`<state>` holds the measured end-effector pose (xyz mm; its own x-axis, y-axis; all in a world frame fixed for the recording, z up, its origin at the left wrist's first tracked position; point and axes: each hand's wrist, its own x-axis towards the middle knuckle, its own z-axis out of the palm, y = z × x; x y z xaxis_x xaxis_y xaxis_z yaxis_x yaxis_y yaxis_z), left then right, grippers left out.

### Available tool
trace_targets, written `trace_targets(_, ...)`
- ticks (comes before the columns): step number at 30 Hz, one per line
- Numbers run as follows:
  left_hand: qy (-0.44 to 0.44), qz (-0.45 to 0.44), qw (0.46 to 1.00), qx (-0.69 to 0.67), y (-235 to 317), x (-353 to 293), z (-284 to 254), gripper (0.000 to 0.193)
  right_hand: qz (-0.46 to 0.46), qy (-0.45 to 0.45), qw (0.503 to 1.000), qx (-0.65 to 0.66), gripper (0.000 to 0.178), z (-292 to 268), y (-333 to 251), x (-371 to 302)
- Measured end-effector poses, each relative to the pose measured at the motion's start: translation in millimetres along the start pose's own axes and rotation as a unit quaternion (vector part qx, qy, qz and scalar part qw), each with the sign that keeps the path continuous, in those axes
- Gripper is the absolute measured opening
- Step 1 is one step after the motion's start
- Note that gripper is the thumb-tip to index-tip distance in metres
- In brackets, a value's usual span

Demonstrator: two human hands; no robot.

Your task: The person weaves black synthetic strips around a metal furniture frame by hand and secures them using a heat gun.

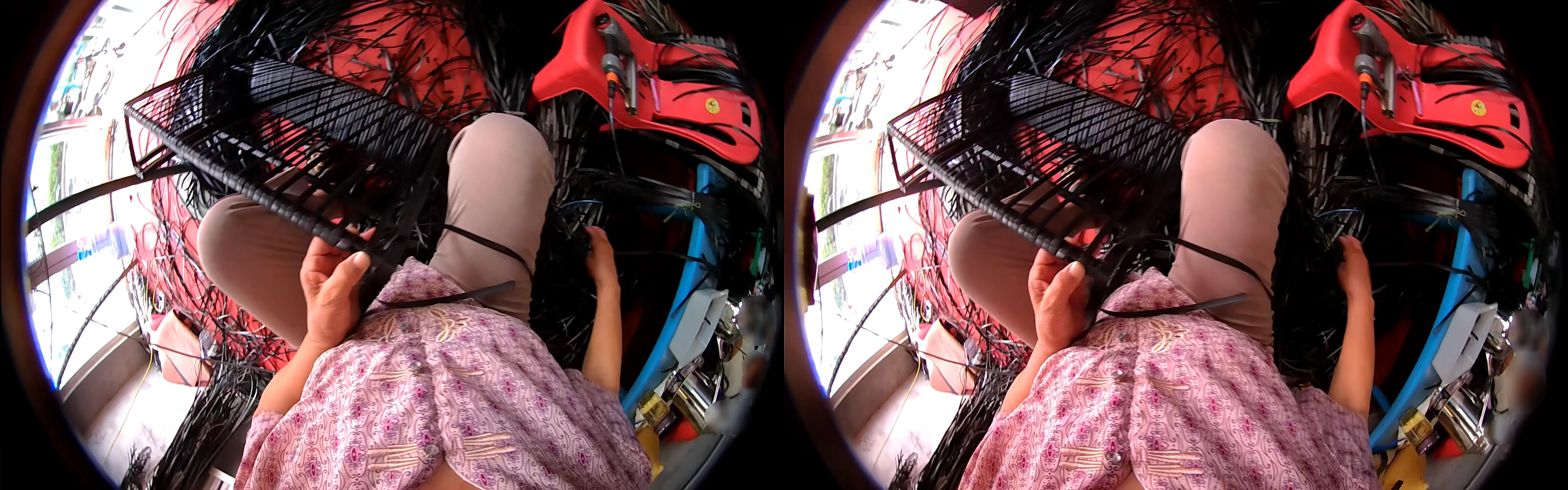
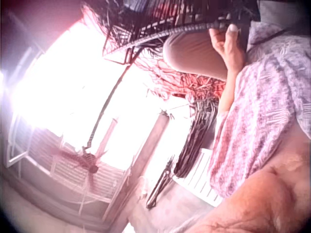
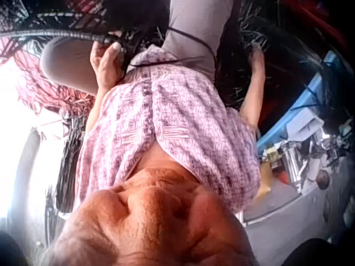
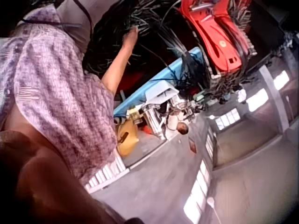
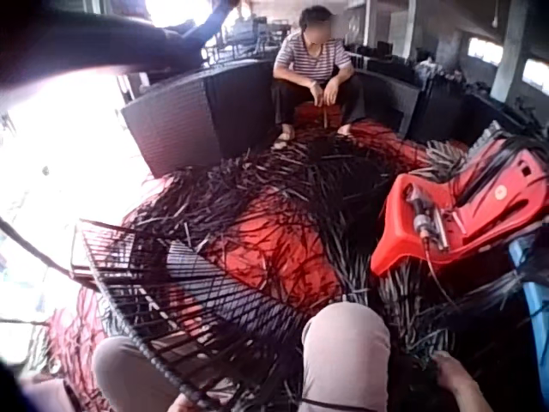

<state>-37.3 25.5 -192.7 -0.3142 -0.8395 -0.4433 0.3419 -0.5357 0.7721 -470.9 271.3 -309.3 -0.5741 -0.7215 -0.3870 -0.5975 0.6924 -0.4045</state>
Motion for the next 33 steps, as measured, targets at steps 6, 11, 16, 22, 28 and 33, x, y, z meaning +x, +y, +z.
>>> trace_targets(6,0.018,0.029,0.999,0.031,9,-10,8,0.034,-0.053,0.099,0.981,0.157,0.032,-52,-57,109)
trace_targets(11,0.043,0.038,0.998,0.027,7,-10,9,0.041,-0.131,0.39,0.912,0.007,0.036,-131,-118,253)
trace_targets(16,0.099,-0.027,0.993,0.062,17,-8,22,0.05,-0.021,0.171,0.985,-0.028,0.055,-140,-51,439)
trace_targets(22,0.059,0.013,0.997,0.045,19,-18,-12,0.043,0.046,0.133,0.988,-0.067,0.062,-201,55,585)
trace_targets(28,0.06,0.017,0.996,0.058,9,-3,13,0.042,-0.057,0.098,0.984,0.137,0.02,-189,10,513)
trace_targets(33,0.063,0.008,0.997,0.041,5,-9,0,0.042,-0.219,0.104,0.922,0.303,0.018,-221,-176,307)
